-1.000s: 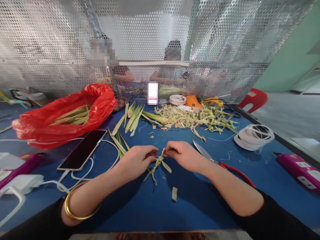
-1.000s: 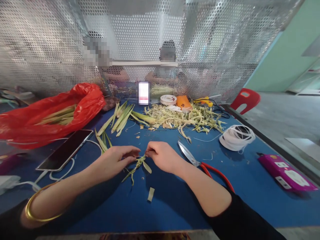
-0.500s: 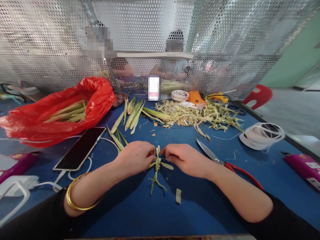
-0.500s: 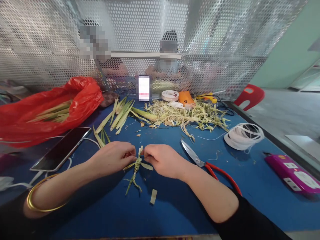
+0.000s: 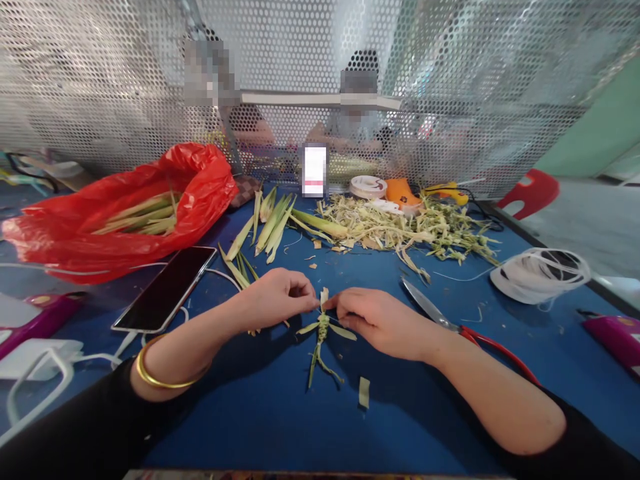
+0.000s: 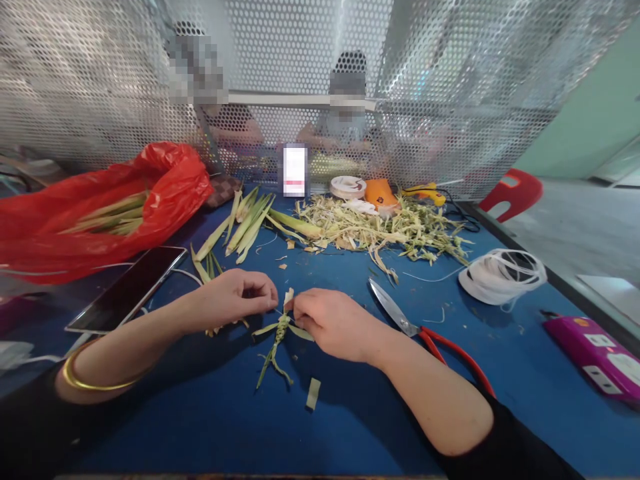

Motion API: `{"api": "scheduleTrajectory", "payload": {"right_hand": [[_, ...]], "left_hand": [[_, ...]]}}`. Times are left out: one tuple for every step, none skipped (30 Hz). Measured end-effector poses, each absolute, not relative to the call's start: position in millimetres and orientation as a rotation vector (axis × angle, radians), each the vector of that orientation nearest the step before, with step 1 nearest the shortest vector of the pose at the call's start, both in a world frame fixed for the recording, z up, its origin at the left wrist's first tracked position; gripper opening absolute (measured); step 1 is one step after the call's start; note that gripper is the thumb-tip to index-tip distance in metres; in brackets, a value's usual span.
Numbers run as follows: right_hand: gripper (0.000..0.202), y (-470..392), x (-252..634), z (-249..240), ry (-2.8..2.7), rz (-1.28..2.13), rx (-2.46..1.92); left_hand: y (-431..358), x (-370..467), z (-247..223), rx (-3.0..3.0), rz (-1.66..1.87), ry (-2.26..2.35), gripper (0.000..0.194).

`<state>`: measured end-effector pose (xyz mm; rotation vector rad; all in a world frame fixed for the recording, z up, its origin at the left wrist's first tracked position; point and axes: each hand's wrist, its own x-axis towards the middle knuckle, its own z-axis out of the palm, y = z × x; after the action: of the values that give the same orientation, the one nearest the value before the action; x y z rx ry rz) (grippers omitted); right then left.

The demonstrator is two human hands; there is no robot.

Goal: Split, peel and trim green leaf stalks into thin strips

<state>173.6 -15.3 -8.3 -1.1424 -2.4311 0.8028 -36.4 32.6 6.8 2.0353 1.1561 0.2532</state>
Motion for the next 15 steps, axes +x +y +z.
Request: {"api": "scheduleTrajectory", "payload": {"right_hand": [[0.017,-15.2,173.4,-8.5,-2.429,0.796,-1.144],[0.017,-15.1,173.2,-8.7,-2.428,0.791,-1.146],[0.016,-15.0,173.1,-8.9,-2.427,0.79,-1.146],[0.016,-14.8,172.9,-9.0,-2.429,0.79,-1.145],[0.016,-14.6,172.8,-9.1,-2.432,0.789,-1.145],[0.016,-14.4,172.8,-9.2,-2.438,0.786,-1.147],[0.017,-14.2,172.8,-9.3,-2.442,0.78,-1.152],[0.017,-14.1,172.8,-9.5,-2.444,0.775,-1.159],[0.017,-14.0,173.0,-9.6,-2.44,0.778,-1.164],[0.016,-13.9,173.1,-9.8,-2.429,0.792,-1.168],[0.016,-13.8,173.3,-9.9,-2.41,0.819,-1.168],[0.016,-13.8,173.4,-9.8,-2.381,0.853,-1.164],[0.016,-13.7,173.4,-9.7,-2.342,0.889,-1.16],[0.016,-13.6,173.2,-9.5,-2.297,0.924,-1.157],[0.016,-13.5,172.7,-9.2,-2.246,0.956,-1.157]], "left_hand": [[31.4,-33.6,5.1,1.921,0.285,1.135,0.025],[29.7,-30.5,3.6,1.812,0.293,1.113,0.026],[27.7,-27.2,2.4,1.711,0.286,1.084,0.028],[25.8,-24.2,1.3,1.621,0.28,1.057,0.029],[24.2,-21.7,0.2,1.546,0.277,1.032,0.029],[23.2,-20.0,-0.9,1.491,0.287,1.012,0.03],[22.9,-19.1,-2.2,1.451,0.303,1.002,0.031],[23.2,-19.0,-3.7,1.422,0.319,0.995,0.031],[24.0,-19.6,-5.3,1.399,0.33,0.987,0.03],[25.2,-20.7,-6.9,1.378,0.335,0.979,0.027],[26.4,-21.9,-8.4,1.359,0.333,0.973,0.024],[27.5,-23.0,-9.8,1.342,0.329,0.971,0.02],[28.2,-23.8,-10.9,1.33,0.326,0.974,0.019],[28.6,-23.9,-11.8,1.326,0.326,0.983,0.018],[28.6,-23.5,-12.5,1.331,0.327,0.996,0.018]]}}
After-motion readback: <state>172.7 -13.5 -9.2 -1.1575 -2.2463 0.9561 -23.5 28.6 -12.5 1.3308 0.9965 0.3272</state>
